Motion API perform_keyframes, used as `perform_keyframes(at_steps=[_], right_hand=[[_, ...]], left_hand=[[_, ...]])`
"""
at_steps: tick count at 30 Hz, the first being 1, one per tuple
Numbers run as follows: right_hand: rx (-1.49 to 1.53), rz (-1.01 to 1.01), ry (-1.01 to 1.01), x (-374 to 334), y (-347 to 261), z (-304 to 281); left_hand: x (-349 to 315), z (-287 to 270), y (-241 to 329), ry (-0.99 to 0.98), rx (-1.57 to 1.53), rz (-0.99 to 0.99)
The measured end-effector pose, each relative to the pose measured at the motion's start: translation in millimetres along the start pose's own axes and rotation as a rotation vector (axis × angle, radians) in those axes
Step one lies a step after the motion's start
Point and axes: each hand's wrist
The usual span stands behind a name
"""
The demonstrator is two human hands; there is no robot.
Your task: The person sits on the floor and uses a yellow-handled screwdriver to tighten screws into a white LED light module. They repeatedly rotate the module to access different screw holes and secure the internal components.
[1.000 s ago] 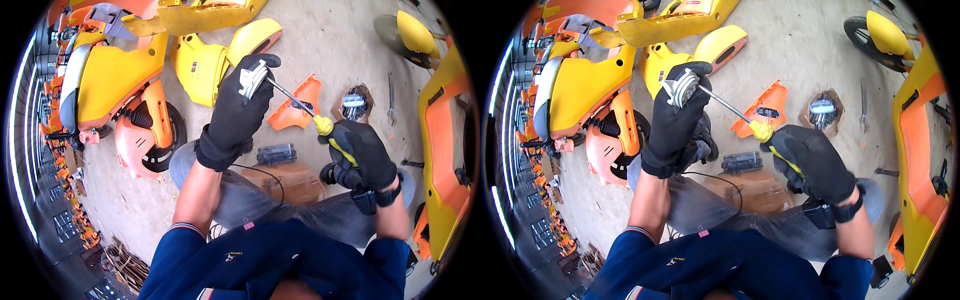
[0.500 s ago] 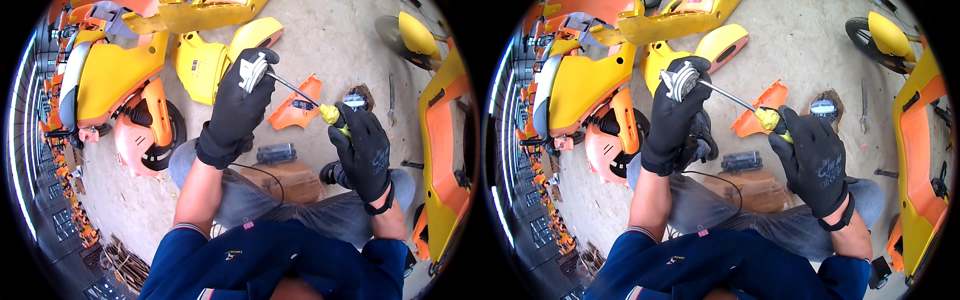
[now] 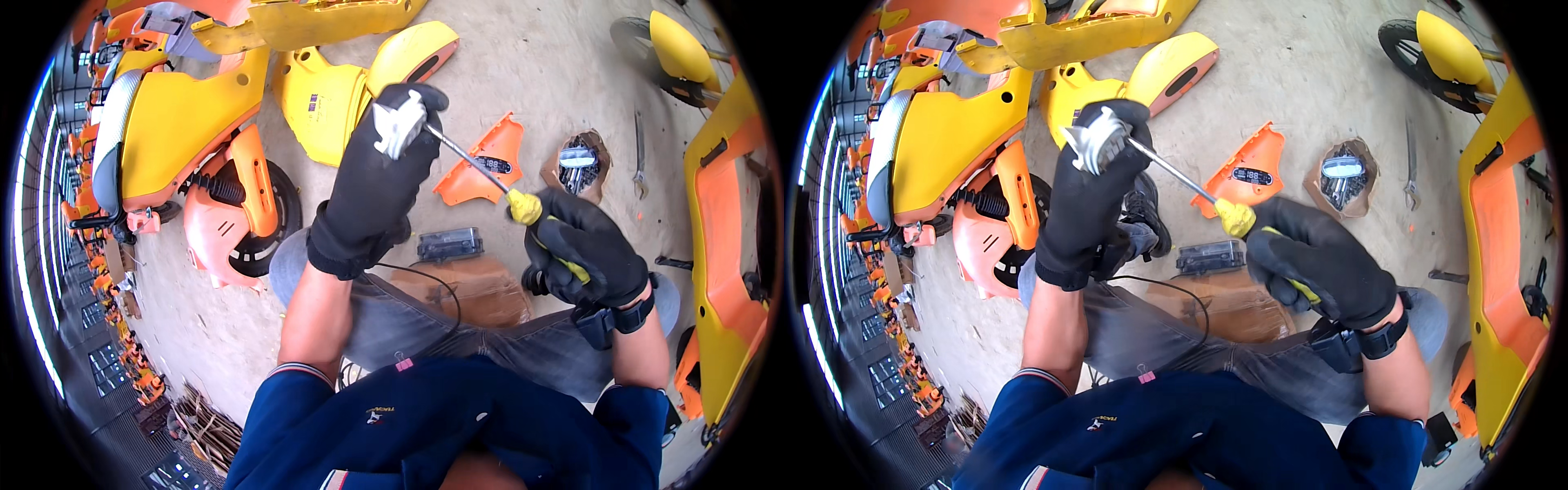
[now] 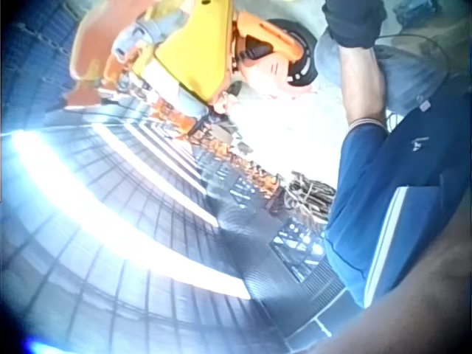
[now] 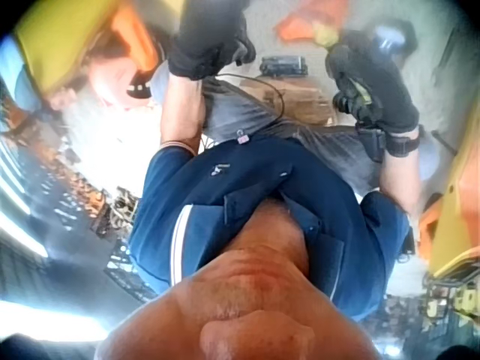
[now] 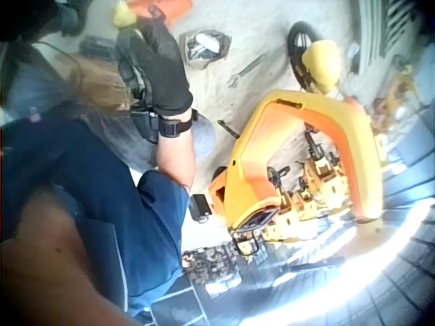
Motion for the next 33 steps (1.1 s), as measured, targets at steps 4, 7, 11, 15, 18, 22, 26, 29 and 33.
perform_keyframes(at_steps=[4, 7, 11, 15, 18, 22, 26, 29, 33], right_hand=[[-0.510, -0.438, 0.212, 9, 10, 4], [-0.968, -0.607, 0.461, 7, 10, 13], [-1.296, -0.688, 0.601, 8, 10, 14], [-1.407, -0.715, 0.656, 8, 12, 15], [-1.472, -0.721, 0.681, 6, 10, 16], [-1.379, -0.736, 0.650, 7, 16, 12], [-0.491, -0.193, 0.307, -6, -2, 5], [-0.545, -0.344, 0.114, -10, 10, -18], [-0.380, -0.141, 0.188, -6, -3, -6]], left_hand=[[8, -4, 1, 0.050, -0.243, 0.034], [7, -5, 1, 0.065, -0.235, 0.018], [6, -6, -4, 0.056, -0.226, -0.001], [8, -5, -3, 0.072, -0.190, 0.000], [9, -5, -2, 0.069, -0.170, 0.002], [7, -5, 0, 0.031, -0.106, -0.066], [3, -3, -9, -0.011, -0.031, 0.013], [3, 1, -6, -0.040, -0.014, 0.016], [7, 6, -3, 0.008, -0.082, 0.002]])
Point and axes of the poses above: each hand's wrist, its own x-axis towards the middle knuckle, its own z-axis out of the palm, y = z × x, and after that the axes turned 9 degrees about -y, right-handed
